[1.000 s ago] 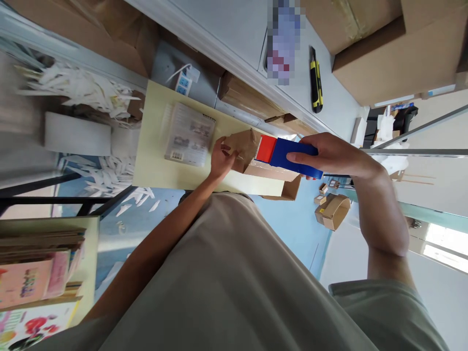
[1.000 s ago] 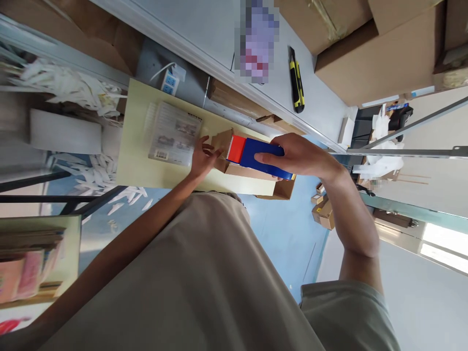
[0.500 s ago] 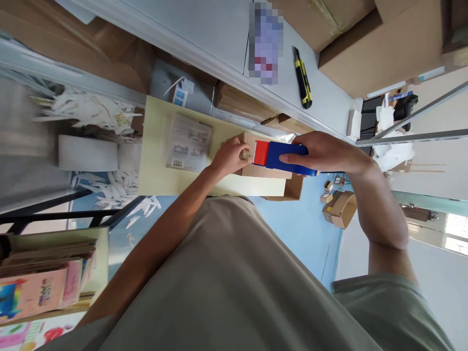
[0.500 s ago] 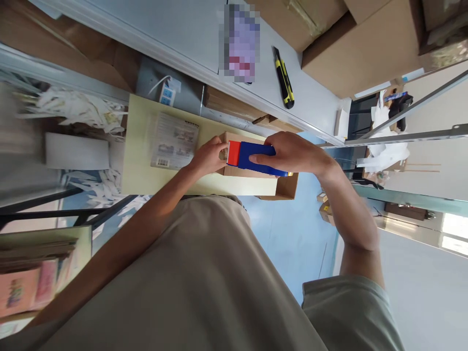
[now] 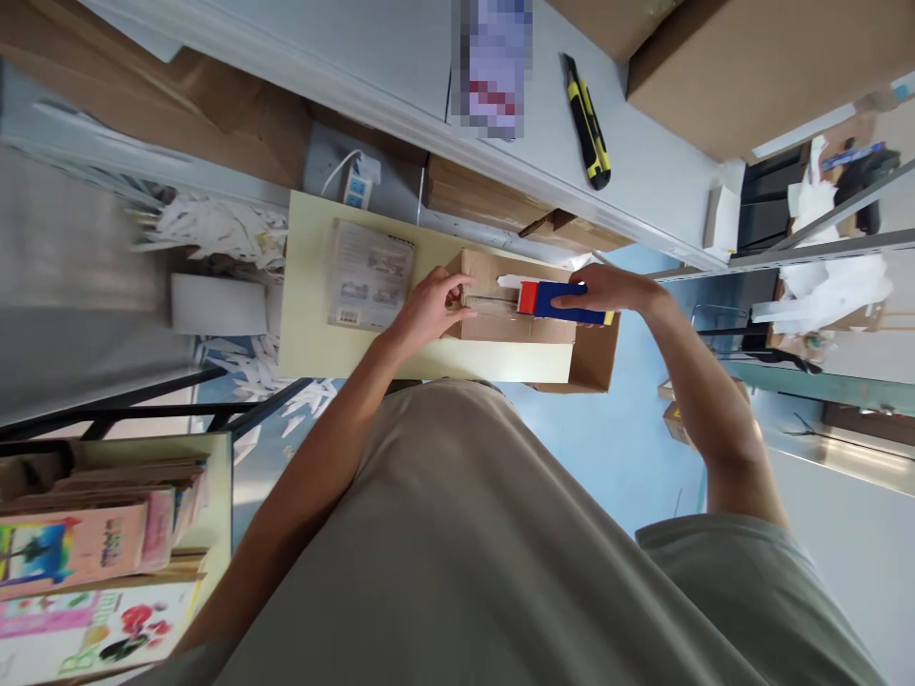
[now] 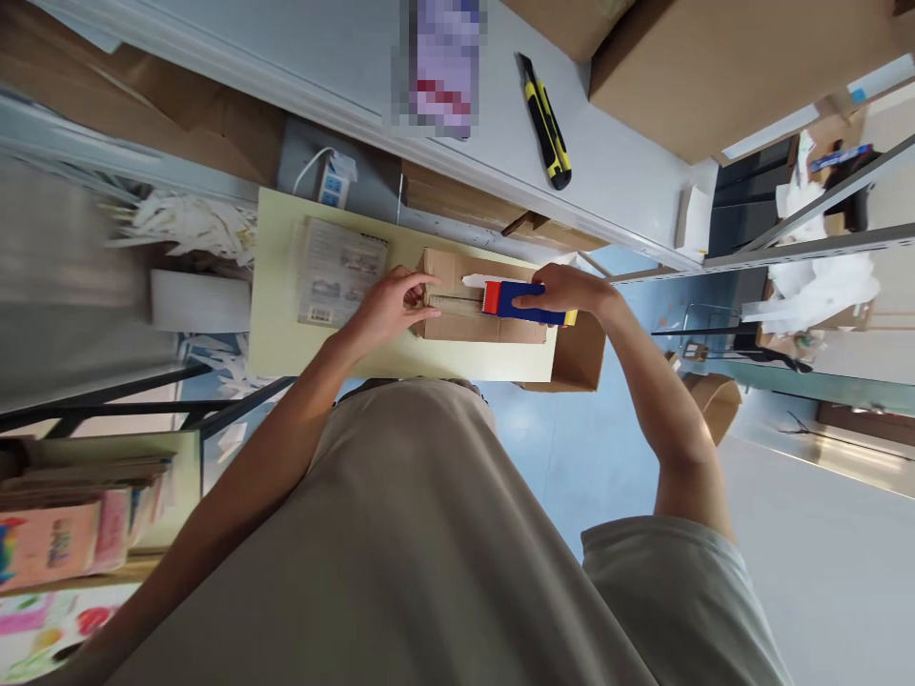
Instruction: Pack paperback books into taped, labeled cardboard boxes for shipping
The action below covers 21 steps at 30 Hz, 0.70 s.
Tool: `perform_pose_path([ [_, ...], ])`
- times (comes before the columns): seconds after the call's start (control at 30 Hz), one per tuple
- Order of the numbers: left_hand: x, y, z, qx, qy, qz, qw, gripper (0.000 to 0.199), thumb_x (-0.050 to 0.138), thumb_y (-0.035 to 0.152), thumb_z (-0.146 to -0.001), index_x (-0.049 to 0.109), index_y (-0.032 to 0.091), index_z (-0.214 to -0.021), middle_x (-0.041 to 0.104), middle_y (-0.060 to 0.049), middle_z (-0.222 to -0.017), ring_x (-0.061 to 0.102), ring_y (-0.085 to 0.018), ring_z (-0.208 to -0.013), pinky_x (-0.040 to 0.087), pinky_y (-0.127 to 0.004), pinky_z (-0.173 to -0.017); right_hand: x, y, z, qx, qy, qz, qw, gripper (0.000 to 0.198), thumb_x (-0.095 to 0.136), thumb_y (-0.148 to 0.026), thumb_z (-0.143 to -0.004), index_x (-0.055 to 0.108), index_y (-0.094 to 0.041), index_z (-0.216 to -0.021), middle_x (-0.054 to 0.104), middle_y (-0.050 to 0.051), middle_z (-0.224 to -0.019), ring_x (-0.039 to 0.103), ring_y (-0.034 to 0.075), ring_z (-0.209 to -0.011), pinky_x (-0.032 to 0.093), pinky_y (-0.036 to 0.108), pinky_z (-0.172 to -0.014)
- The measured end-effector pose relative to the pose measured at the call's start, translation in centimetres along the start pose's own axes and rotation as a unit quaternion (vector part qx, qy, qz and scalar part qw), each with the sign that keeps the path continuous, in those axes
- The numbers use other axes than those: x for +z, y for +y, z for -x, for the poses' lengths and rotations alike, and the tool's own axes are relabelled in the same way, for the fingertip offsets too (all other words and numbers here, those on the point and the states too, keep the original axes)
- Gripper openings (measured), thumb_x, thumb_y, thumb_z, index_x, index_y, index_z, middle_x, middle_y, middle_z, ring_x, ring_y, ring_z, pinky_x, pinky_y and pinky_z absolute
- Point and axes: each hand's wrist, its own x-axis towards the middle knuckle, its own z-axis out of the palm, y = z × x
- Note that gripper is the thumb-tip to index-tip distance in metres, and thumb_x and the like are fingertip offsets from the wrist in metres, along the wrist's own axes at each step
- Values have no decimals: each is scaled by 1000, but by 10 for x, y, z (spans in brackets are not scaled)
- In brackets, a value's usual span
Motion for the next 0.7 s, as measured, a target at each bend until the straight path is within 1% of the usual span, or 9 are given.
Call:
perform_pose_path([
  [0.1, 14, 5, 12, -36, 71, 39, 996, 63, 103, 23, -78, 78, 26, -135, 72, -3, -108, 72, -21, -96, 62, -35, -99, 11, 14, -19, -26, 7, 6, 1000, 66, 74, -84, -97, 81, -19, -104, 82, 13, -95, 75, 31, -95, 50, 40, -84],
  [0.17, 30, 11, 21, -70, 133, 75, 986, 62, 101, 24, -78, 77, 24, -135, 76, -5, -113, 75, -20, -98, 62, -34, -100, 16, 26, -27, -47, 16, 16, 999, 68, 73, -86, -97, 81, -20, -104, 82, 14, -98, 75, 32, -99, 49, 39, -85],
  [0.27, 58, 22, 28, -127, 221, 106, 961, 41, 95, 37, -87, 80, 20, -121, 80, -8, -117, 78, -20, -102, 62, -32, -99, 24, 42, -34, -82, 21, 18, 996, 69, 70, -89, -96, 81, -21, -104, 81, 14, -98, 75, 33, -96, 49, 39, -80],
  [0.33, 75, 29, 26, -159, 274, 85, 945, 30, 90, 45, -93, 83, 20, -109, 81, -8, -110, 78, -21, -99, 61, -32, -97, 29, 48, -37, -104, 17, 10, 994, 70, 67, -88, -98, 80, -20, -102, 81, 15, -96, 74, 33, -93, 49, 40, -77],
  [0.4, 86, 34, 20, -181, 317, 42, 930, 25, 87, 47, -95, 85, 22, -101, 81, -6, -101, 77, -22, -96, 60, -32, -95, 34, 51, -38, -121, 17, -1, 992, 69, 64, -87, -100, 79, -20, -99, 80, 17, -94, 74, 33, -91, 49, 42, -76],
  [0.5, 94, 34, 13, -193, 355, -5, 915, 17, 86, 41, -94, 86, 24, -93, 79, -3, -92, 75, -22, -96, 59, -31, -93, 39, 58, -36, -141, 27, -24, 989, 66, 66, -85, -100, 78, -21, -98, 79, 17, -94, 74, 35, -91, 48, 44, -75],
  [0.57, 93, 32, 12, -187, 374, -19, 908, 15, 86, 38, -93, 85, 23, -89, 79, -3, -92, 75, -22, -97, 58, -30, -92, 39, 72, -28, -166, 20, -55, 984, 64, 70, -86, -99, 77, -22, -99, 78, 15, -92, 74, 33, -90, 48, 43, -75],
  [0.63, 90, 29, 14, -176, 385, -27, 905, 15, 87, 38, -91, 85, 23, -88, 79, -3, -94, 74, -22, -98, 59, -31, -93, 37, 98, -14, -194, -3, -97, 976, 64, 70, -88, -98, 76, -24, -97, 77, 11, -86, 73, 30, -86, 48, 41, -75],
  [0.7, 85, 26, 18, -168, 392, -37, 904, 14, 87, 38, -90, 86, 23, -89, 79, -3, -94, 74, -22, -99, 59, -32, -94, 35, 133, 4, -206, -23, -136, 969, 66, 70, -91, -97, 76, -25, -93, 75, 7, -78, 73, 27, -81, 49, 39, -72],
])
